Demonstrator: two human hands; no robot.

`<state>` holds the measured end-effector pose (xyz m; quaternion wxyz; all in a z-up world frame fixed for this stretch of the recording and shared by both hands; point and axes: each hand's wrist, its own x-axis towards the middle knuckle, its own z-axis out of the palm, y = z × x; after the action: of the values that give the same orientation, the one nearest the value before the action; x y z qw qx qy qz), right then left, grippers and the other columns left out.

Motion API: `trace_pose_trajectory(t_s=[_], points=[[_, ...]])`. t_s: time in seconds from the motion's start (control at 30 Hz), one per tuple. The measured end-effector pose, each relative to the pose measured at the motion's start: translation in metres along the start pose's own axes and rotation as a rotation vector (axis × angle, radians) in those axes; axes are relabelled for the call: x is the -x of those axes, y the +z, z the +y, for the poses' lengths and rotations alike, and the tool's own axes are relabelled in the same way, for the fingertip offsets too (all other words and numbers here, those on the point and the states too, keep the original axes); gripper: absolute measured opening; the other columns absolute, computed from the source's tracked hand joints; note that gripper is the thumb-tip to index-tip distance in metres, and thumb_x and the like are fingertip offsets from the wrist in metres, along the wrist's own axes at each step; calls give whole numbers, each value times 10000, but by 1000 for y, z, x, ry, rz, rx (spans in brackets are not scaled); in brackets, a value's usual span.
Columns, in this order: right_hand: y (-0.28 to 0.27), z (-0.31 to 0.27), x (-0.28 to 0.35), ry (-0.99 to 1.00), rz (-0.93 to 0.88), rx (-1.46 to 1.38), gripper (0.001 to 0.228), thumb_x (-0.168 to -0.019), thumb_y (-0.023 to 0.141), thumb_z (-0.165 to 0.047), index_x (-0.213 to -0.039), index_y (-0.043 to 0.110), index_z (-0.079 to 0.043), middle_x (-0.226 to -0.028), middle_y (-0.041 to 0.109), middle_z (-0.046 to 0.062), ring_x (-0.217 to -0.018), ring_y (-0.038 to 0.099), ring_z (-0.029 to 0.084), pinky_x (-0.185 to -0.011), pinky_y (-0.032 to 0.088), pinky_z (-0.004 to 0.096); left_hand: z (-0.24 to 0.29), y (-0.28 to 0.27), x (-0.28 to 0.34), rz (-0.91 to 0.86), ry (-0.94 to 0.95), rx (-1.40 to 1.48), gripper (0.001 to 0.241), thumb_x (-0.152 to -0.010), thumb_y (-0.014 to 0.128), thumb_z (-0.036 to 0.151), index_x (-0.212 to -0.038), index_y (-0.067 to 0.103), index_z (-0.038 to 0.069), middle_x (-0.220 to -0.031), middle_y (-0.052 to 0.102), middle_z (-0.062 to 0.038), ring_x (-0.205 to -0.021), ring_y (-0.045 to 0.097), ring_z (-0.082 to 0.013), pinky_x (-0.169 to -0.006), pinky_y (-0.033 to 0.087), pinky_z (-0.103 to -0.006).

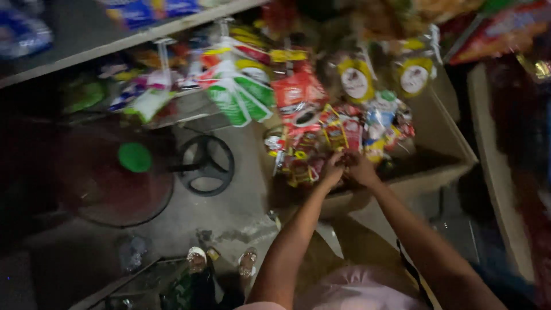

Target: Organizing various grocery items from a cardboard box onto store shelves.

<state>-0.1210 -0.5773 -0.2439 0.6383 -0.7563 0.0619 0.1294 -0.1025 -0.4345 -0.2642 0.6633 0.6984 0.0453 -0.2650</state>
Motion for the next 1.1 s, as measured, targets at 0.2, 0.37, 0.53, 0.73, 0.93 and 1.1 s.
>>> trace_pose_trajectory(t_s=[0.2, 0.37, 0.53, 0.73, 0.93, 1.1], points=[[99, -172, -20, -352, 27, 413, 406, -947, 602, -39, -1351, 626, -70, -1183, 702, 195, -1050, 698, 349, -915, 544, 405, 74, -122, 19, 201, 41, 411, 362, -931, 700, 118, -1276, 632, 32, -1185, 694, -112, -1003, 624, -221, -828, 507, -365], [163, -255, -45, -554, 152, 495, 447, -973, 619, -91, -1411, 540, -51, -1219, 645, 230, -1107, 643, 385, -939, 520, 440, 126, -238, 8, 791, 568, 47, 351, -942, 747, 100, -1246, 595, 14, -1179, 676, -122, -1061, 650, -217, -970, 526, -344], [204, -319, -80, -668, 309, 338, 532, -959, 629, -114, -1445, 453, 8, -1315, 546, 258, -1140, 593, 356, -889, 519, 433, 190, -305, -4, 643, 697, 211, 562, -918, 723, 156, -1415, 493, 28, -1297, 630, -103, -1131, 624, -193, -998, 507, -342], [219, -325, -111, -587, 381, 179, 435, -991, 673, -176, -1356, 498, -18, -1176, 635, 171, -1078, 627, 275, -918, 498, 406, 208, -323, 4, 280, 595, 167, 636, -914, 774, 236, -1443, 480, 42, -1200, 647, -98, -1088, 592, -160, -955, 477, -330], [214, -306, -106, -492, 323, 110, 212, -1009, 697, -186, -1131, 596, -46, -1032, 642, 73, -975, 607, 184, -847, 501, 347, 220, -330, 41, -30, 595, 123, 506, -915, 787, 262, -1345, 620, 54, -1196, 700, -33, -1060, 634, -109, -950, 525, -315], [206, -301, -81, -469, 269, -24, 129, -1028, 697, -147, -1079, 611, -67, -933, 584, -6, -860, 532, 89, -756, 459, 262, 250, -324, 78, -252, 513, 269, 567, -824, 848, 254, -1299, 590, 82, -1141, 694, -25, -998, 656, -120, -878, 553, -315]])
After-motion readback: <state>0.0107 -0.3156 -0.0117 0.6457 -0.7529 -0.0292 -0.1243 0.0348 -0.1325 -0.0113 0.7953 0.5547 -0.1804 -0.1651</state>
